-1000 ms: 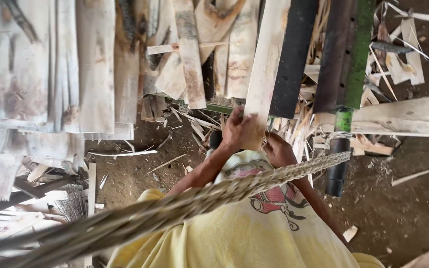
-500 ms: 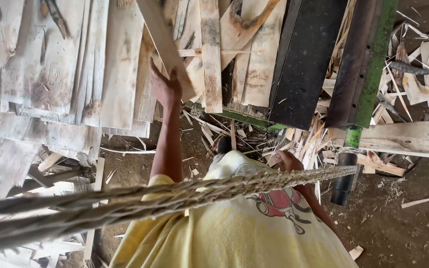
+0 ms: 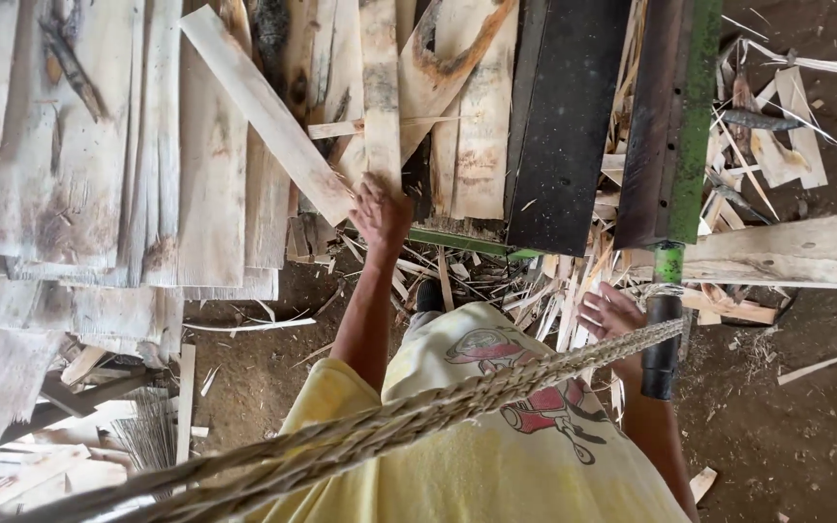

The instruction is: Picking up and feeding thin wooden slats into a machine for processing in a workshop environment.

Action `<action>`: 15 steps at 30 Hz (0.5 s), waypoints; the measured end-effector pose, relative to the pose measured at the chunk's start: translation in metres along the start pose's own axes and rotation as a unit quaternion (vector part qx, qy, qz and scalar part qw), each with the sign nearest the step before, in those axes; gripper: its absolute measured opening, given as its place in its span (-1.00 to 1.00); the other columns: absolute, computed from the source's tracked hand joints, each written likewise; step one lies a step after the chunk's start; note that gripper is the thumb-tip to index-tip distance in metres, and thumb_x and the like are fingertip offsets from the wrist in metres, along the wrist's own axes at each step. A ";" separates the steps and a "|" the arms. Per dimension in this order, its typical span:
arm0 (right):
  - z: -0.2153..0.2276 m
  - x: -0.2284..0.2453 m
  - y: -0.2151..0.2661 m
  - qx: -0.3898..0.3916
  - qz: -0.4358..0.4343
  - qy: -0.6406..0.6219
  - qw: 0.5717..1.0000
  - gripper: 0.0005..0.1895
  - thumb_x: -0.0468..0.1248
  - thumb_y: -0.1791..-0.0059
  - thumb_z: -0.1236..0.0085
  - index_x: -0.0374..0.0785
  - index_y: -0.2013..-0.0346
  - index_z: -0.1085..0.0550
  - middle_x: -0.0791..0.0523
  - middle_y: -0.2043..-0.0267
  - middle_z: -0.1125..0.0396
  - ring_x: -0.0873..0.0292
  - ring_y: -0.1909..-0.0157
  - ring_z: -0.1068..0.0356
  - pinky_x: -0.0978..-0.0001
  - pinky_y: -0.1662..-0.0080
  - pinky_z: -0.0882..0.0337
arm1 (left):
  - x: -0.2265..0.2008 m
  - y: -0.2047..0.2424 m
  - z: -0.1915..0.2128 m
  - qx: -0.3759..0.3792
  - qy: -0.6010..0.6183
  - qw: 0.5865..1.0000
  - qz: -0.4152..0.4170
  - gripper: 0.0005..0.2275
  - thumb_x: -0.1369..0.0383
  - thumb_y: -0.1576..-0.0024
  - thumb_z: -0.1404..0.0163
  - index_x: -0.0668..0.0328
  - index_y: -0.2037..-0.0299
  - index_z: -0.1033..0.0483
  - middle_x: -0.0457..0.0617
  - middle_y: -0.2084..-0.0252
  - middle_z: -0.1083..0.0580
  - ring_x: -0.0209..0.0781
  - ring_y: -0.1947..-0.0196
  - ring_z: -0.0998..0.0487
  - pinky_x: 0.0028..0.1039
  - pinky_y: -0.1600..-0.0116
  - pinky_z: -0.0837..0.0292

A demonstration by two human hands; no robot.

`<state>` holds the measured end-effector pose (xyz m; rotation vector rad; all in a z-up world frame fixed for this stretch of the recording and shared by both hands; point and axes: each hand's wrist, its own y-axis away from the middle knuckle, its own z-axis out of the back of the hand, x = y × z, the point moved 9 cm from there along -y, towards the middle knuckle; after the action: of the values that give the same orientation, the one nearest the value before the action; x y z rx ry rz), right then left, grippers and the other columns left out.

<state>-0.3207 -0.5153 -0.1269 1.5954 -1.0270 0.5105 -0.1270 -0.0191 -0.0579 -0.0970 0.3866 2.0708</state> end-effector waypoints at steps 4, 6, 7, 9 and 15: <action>-0.001 0.049 0.019 0.069 0.009 -0.159 0.985 -0.14 0.01 0.02 -0.26 -0.24 -0.45 -0.14 -0.15 -0.31 -0.23 -0.09 -0.24 -0.36 0.00 -0.24 -0.46 | 0.013 -0.011 -0.005 -0.149 0.055 0.975 -0.156 -0.63 0.36 -0.31 0.11 0.39 -0.26 -0.18 0.33 -0.14 -0.45 0.09 0.05 -0.56 -0.16 -0.04 -0.53; -0.033 0.100 0.054 0.092 0.025 -0.215 0.972 -0.07 0.09 0.01 -0.32 -0.35 -0.45 -0.17 -0.19 -0.27 -0.26 -0.12 -0.20 -0.42 0.02 -0.22 -0.51 | 0.020 0.000 0.000 -0.237 0.021 0.935 -0.264 -0.83 0.44 -0.35 0.16 0.34 -0.07 -0.21 0.38 -0.13 -0.44 0.10 0.06 -0.59 -0.22 -0.04 -0.60; -0.040 0.117 0.065 0.098 0.048 -0.217 0.970 0.01 0.18 0.03 -0.36 -0.46 -0.40 -0.13 -0.24 -0.25 -0.27 -0.17 -0.16 -0.45 -0.04 -0.13 -0.53 | 0.017 0.013 -0.003 -0.236 0.006 0.904 -0.358 -0.98 0.52 -0.36 0.21 0.32 0.11 -0.24 0.45 -0.22 -0.40 0.07 0.08 -0.62 -0.26 0.04 -0.61; -0.063 0.150 0.087 0.099 0.072 -0.218 0.968 0.12 0.27 0.05 -0.39 -0.57 -0.34 -0.09 -0.28 -0.22 -0.27 -0.23 -0.13 -0.49 -0.09 -0.04 -0.55 | 0.003 0.045 0.019 -0.231 -0.008 0.863 -0.449 -0.84 0.59 -0.37 0.25 0.30 0.29 -0.26 0.51 -0.31 -0.36 0.04 0.10 -0.65 -0.31 0.12 -0.63; -0.083 0.192 0.113 0.104 0.122 0.098 0.982 0.49 -0.05 0.26 -0.58 -0.19 -0.72 0.22 -0.08 -0.23 -0.23 -0.12 0.04 -0.50 -0.01 0.23 -0.61 | -0.028 0.072 0.050 0.281 0.316 0.871 -0.248 -0.74 0.53 -0.24 0.14 0.33 -0.12 -0.42 0.42 0.03 -0.56 0.03 0.16 -0.59 -0.09 0.02 -0.58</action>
<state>-0.2970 -0.5044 0.1094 1.5710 -1.0494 0.9504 -0.1699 -0.0598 0.0120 -0.4768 1.2159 1.3057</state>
